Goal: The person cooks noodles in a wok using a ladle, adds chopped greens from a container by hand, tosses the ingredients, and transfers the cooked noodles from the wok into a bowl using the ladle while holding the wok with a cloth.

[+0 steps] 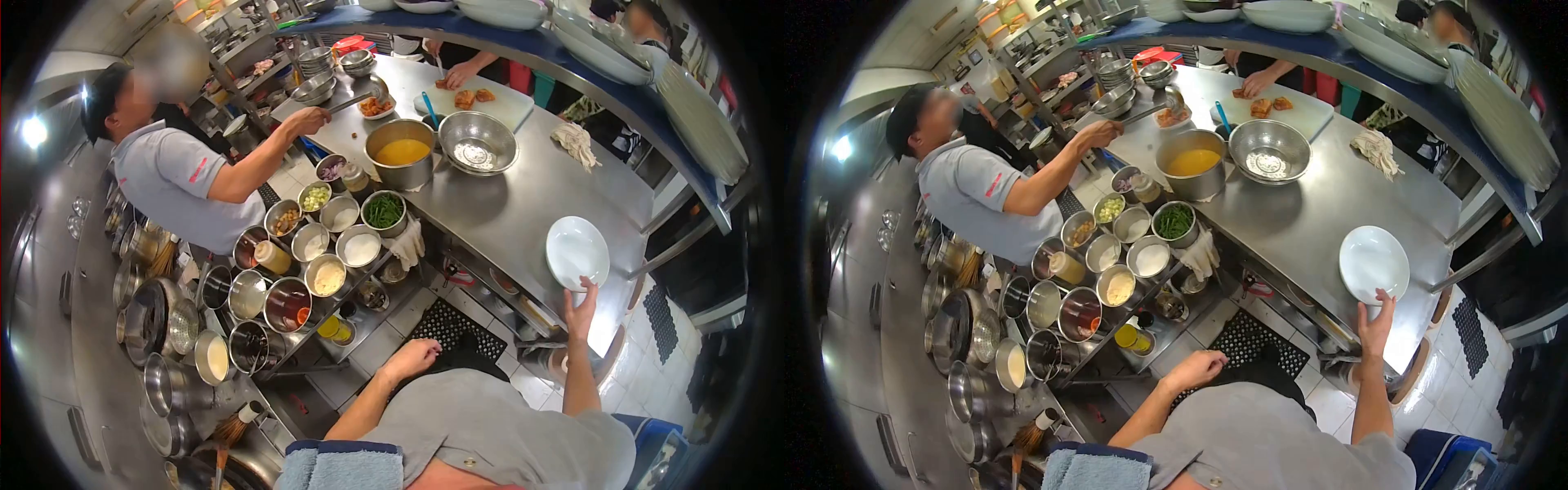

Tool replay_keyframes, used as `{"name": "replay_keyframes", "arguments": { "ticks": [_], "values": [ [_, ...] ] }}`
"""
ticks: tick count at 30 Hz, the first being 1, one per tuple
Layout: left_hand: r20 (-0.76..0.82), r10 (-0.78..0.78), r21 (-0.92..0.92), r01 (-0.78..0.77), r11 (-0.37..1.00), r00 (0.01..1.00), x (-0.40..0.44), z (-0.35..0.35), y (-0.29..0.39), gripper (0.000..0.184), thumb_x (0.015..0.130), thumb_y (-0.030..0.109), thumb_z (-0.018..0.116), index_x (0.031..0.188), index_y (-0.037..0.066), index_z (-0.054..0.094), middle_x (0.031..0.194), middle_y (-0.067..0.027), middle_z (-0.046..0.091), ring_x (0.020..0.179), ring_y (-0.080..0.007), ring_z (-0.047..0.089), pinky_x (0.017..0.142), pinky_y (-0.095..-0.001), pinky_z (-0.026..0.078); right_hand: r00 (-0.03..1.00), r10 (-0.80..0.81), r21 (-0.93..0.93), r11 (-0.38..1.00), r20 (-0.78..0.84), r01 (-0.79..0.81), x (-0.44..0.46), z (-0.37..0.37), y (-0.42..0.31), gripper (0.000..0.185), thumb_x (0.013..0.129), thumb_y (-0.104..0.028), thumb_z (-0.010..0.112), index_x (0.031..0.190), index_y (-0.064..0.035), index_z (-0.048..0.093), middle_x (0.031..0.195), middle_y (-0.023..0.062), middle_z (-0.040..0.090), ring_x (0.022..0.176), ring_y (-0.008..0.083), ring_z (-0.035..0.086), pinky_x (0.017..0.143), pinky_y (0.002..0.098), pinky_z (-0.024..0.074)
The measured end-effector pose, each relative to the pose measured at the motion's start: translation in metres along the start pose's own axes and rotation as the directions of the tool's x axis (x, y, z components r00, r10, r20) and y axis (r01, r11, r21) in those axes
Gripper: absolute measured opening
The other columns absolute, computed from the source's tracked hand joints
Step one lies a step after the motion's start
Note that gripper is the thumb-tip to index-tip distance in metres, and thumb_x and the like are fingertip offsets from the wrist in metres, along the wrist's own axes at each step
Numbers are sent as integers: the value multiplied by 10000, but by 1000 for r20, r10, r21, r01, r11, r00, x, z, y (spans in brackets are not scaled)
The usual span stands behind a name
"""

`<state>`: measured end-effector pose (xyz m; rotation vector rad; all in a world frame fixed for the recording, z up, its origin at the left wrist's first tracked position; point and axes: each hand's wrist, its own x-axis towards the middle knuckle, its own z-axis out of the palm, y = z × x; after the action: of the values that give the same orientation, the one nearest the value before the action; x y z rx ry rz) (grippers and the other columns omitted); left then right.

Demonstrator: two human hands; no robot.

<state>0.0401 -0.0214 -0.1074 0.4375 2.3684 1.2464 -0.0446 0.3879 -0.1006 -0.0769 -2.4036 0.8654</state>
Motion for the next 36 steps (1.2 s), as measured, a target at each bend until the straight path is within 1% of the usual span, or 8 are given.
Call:
{"name": "replay_keyframes", "arguments": {
  "ticks": [5, 7, 11, 20, 24, 28, 32, 36],
  "values": [
    [151, 300, -749, -89, 656, 942, -57, -60, 72, 311, 897, 237, 653, 1091, -4, 627, 1098, -120, 636, 1057, -176, 577, 907, -361, 459, 999, 1, 132, 991, 41, -7, -19, -5, -54, 396, 849, -90, 624, 1207, 39, 516, 1175, 199, 575, 1152, 347, 523, 1045, 414, 340],
    [-122, 785, -843, -481, 241, 607, -82, -86, 105, 412, 862, 322, 690, 1114, 3, 625, 1135, -130, 622, 1046, -194, 587, 897, -447, 457, 983, -91, 167, 984, 160, 64, -25, 8, -75, 346, 836, -55, 596, 1162, 42, 536, 1116, 203, 588, 1095, 346, 544, 1003, 400, 370],
    [-211, 951, -553, -830, 75, 226, -164, -141, 204, 451, 835, 434, 680, 969, 3, 658, 998, -136, 642, 928, -262, 608, 764, -425, 497, 906, -245, 374, 922, 346, 106, -16, 53, -112, 383, 835, -55, 610, 1195, 38, 519, 1034, 167, 617, 1000, 302, 580, 941, 395, 418],
    [-302, 889, 233, -877, 419, 345, -243, -118, 309, 102, 873, 88, 575, 913, -2, 549, 776, -135, 547, 549, -220, 529, 458, -370, 431, 656, -466, 524, 843, 594, 124, 117, 205, -145, 416, 861, -75, 620, 1261, -43, 513, 954, 119, 639, 860, 229, 612, 807, 318, 477],
    [-183, 981, 964, -206, 166, -66, -275, -74, 340, 164, 925, 217, 475, 1001, 101, 564, 735, 17, 418, 545, -107, 391, 467, -276, 289, 774, -227, 551, 814, 591, -182, 148, 270, -121, 371, 896, -69, 588, 1258, -37, 513, 998, 101, 643, 871, 209, 620, 799, 322, 490],
    [-181, 842, 823, 391, 412, -507, -283, -41, 335, 175, 916, 255, 493, 986, 121, 582, 726, 30, 406, 565, -113, 390, 492, -281, 280, 918, -226, 588, 809, 327, -11, 127, 331, -70, 268, 903, -116, 577, 1142, 5, 595, 1091, 161, 652, 980, 247, 634, 874, 344, 494],
    [-557, 561, 647, 104, 755, -612, -202, -42, 294, 163, 900, 232, 545, 936, 76, 574, 720, -36, 464, 590, -175, 463, 501, -330, 339, 905, -302, 407, 898, 300, 165, 129, 351, -77, 262, 877, -179, 590, 1100, -52, 640, 974, 140, 682, 859, 279, 656, 786, 367, 517],
    [-655, 503, 710, -229, 666, -565, -70, -65, 309, 182, 883, 209, 598, 887, 31, 566, 714, -102, 523, 615, -238, 537, 509, -379, 397, 911, -311, 233, 939, 270, 252, 148, 344, -65, 269, 852, -186, 598, 1070, -36, 642, 976, 143, 673, 864, 275, 646, 799, 361, 506]
  ]
}}
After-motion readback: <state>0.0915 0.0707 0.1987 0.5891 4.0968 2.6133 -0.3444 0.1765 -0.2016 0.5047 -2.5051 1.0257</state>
